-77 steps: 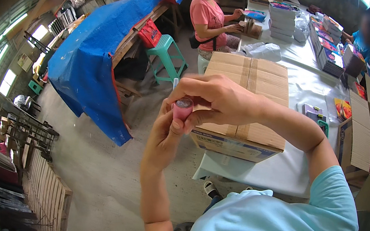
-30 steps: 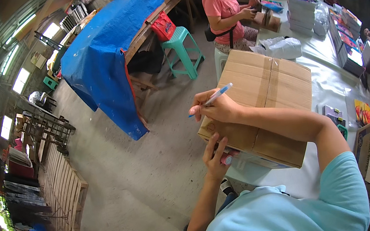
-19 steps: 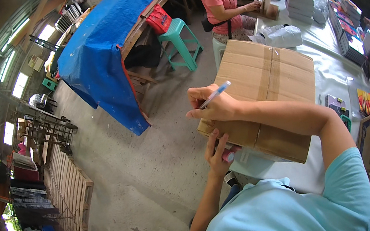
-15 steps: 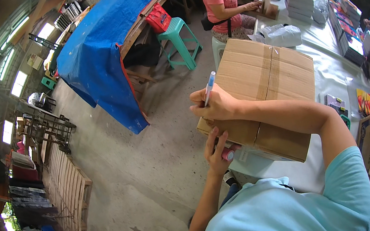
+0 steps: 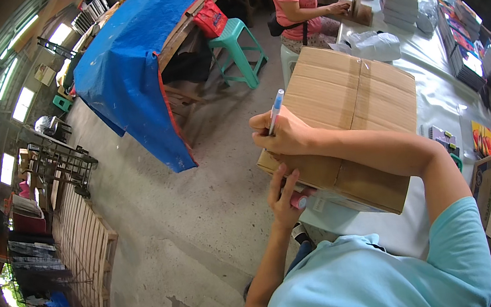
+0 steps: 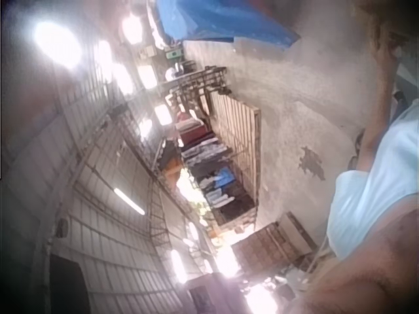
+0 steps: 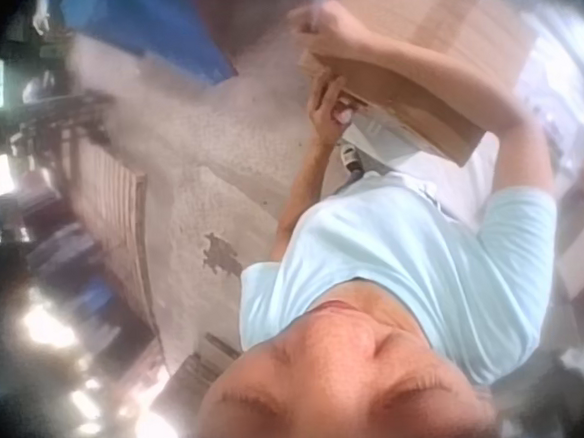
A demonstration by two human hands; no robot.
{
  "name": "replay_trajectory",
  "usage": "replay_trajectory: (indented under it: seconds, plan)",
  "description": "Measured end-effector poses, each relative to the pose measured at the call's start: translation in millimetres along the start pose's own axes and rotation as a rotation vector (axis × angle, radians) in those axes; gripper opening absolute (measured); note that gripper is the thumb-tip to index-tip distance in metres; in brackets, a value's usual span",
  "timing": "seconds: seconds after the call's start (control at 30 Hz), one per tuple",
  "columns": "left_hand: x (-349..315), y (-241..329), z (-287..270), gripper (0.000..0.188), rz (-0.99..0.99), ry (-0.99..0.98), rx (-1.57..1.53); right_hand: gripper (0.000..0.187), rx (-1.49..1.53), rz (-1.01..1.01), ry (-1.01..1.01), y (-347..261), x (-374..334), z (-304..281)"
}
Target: The person packs spiral-bound notebooks into a cardboard box, seals it with tape, and writes on the box with a marker. They then open a notebook and write in it with a pen before closing it and moving the box.
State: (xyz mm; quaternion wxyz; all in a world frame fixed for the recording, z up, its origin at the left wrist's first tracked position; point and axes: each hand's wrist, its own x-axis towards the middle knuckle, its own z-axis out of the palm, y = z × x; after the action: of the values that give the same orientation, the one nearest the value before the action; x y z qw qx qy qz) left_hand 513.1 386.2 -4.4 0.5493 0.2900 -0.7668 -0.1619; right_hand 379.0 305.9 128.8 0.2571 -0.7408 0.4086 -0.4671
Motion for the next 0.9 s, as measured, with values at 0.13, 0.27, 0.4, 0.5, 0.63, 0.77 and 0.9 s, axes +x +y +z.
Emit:
replay_trajectory:
  seconds: [0.13,0.27,0.4,0.5,0.63,0.77,0.9]
  plan:
    - [4.8,-2.4,-1.5,0.061,0.095,-0.009,0.075,0.019,0.043,0.013,-0.003,0.0,-1.1,-1.2]
    - [12.4,0.8,-2.8,0.061,0.151,0.019,0.107,0.025,0.035,0.042,0.077,6.2,3.5,-3.9]
    - [6.6,0.0,-2.7,0.061,0.092,-0.001,0.099,0.034,0.429,0.355,0.0,-8.0,11.6,-17.5]
    - [7.9,-0.2,0.3,0.061,0.108,0.006,0.1,0.033,0.156,0.008,0.075,3.9,3.4,-3.9]
    - [5.5,2.4,0.2,0.056,0.05,0.021,0.04,0.028,-0.078,0.082,0.031,0.4,0.5,-5.5]
    - [4.4,3.2,1.7,0.053,0.008,0.019,0.019,0.024,-0.063,0.073,0.017,3.3,-0.1,-2.1]
    - [4.4,3.3,1.5,0.053,-0.008,0.017,0.004,0.028,-0.055,0.055,0.033,6.4,-0.1,1.1]
